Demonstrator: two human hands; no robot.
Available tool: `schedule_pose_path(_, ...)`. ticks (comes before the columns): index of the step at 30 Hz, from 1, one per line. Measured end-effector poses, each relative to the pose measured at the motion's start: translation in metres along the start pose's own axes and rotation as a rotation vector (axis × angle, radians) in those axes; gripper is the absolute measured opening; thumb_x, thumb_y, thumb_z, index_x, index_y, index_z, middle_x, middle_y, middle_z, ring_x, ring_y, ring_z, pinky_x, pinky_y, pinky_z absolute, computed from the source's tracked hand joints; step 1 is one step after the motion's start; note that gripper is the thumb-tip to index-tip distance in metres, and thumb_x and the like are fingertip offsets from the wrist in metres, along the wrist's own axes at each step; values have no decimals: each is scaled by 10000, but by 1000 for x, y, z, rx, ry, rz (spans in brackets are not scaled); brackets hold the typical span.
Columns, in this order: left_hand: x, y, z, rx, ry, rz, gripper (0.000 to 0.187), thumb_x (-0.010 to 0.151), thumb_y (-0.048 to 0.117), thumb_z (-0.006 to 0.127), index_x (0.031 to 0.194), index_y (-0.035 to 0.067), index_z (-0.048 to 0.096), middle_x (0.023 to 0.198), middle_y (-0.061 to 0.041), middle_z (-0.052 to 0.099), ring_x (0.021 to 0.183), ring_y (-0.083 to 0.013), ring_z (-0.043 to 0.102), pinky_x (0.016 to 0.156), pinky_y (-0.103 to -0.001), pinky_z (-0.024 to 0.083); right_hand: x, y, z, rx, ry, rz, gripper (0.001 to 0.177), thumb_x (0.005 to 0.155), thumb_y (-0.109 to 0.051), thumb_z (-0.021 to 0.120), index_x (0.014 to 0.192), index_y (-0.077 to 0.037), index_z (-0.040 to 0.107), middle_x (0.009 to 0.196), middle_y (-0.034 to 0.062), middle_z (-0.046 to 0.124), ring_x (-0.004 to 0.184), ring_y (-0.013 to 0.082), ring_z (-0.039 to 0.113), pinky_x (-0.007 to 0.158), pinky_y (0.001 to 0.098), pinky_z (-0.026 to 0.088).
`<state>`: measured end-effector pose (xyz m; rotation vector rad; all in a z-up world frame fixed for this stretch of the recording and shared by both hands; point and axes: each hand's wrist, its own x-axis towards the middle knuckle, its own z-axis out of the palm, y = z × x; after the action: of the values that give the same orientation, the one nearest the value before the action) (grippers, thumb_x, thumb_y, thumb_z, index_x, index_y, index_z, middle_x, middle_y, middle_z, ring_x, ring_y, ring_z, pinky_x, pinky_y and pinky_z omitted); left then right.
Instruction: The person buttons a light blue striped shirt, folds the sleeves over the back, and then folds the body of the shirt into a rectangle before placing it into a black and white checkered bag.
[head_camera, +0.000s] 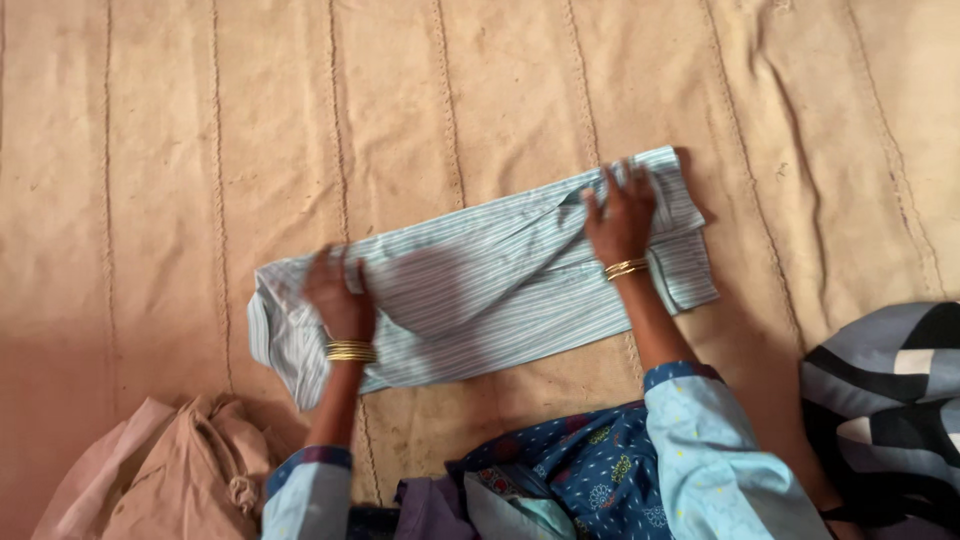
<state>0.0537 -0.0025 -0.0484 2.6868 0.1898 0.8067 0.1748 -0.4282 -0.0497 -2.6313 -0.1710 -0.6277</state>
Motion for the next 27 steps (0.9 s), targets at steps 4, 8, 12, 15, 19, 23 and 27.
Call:
schedule_pose_path(4, -55, 84, 32, -82, -273, 144, 595, 1077, 377, 489, 1586, 77, 417, 1628, -249, 368, 1553, -428, 250, 1249, -613, 160, -45, -101, 9, 187, -297, -300, 676, 1053, -496, 521, 1536, -24, 486, 1643, 247, 367, 1549, 437, 270, 1238, 573, 229)
schedule_pose_path(8, -59, 101, 22, 139, -417, 95, 709, 1018, 490, 477, 1622, 157, 312, 1687, -199, 272, 1581, -385, 158, 1261, -586, 56, -81, -152, 15, 138, -443, -437, 795, 1002, -595, 468, 1586, -67, 362, 1654, 217, 306, 1549, 396, 222, 1244, 564, 162)
schedule_pose_path(12, -48, 70, 12, 275, -509, -59, 814, 984, 667, 405, 1623, 191, 236, 1668, -227, 185, 1559, -389, 96, 1225, -608, -22, -82, -140, 32, 38, -486, -422, 877, 983, -677, 402, 1598, -58, 313, 1667, 194, 273, 1566, 369, 176, 1249, 562, 99)
schedule_pose_path(15, -40, 33, 9, 243, -445, -176, 837, 1001, 722, 323, 1658, 216, 215, 1701, -206, 159, 1589, -370, 86, 1269, -560, -18, -77, -122, 44, -33, -488, -394, 934, 970, -753, 290, 1616, -80, 274, 1694, 162, 219, 1578, 341, 134, 1252, 571, 41)
schedule_pose_path(19, -39, 4, 4, 257, -417, -161, 878, 977, 767, 292, 1655, 214, 214, 1715, -187, 155, 1594, -357, 82, 1246, -600, -48, -58, -89, 50, -161, -507, -312, 930, 967, -780, 143, 1636, -139, 215, 1715, 142, 131, 1583, 320, 61, 1244, 573, -25)
schedule_pose_path(23, -35, -15, -4, 364, -438, -251, 945, 909, 835, 306, 1642, 247, 206, 1701, -159, 154, 1578, -338, 80, 1210, -633, -75, -35, -49, 37, -205, -525, -174, 924, 962, -785, 119, 1645, -165, 181, 1726, 132, 94, 1578, 301, 18, 1238, 563, -50)
schedule_pose_path(27, -34, -36, -15, 265, -410, -339, 944, 917, 832, 310, 1653, 253, 192, 1721, -134, 146, 1591, -320, 88, 1224, -643, -47, -27, -21, 24, -264, -500, -127, 922, 958, -787, 140, 1642, -171, 210, 1713, 124, 98, 1573, 321, 19, 1217, 585, -76)
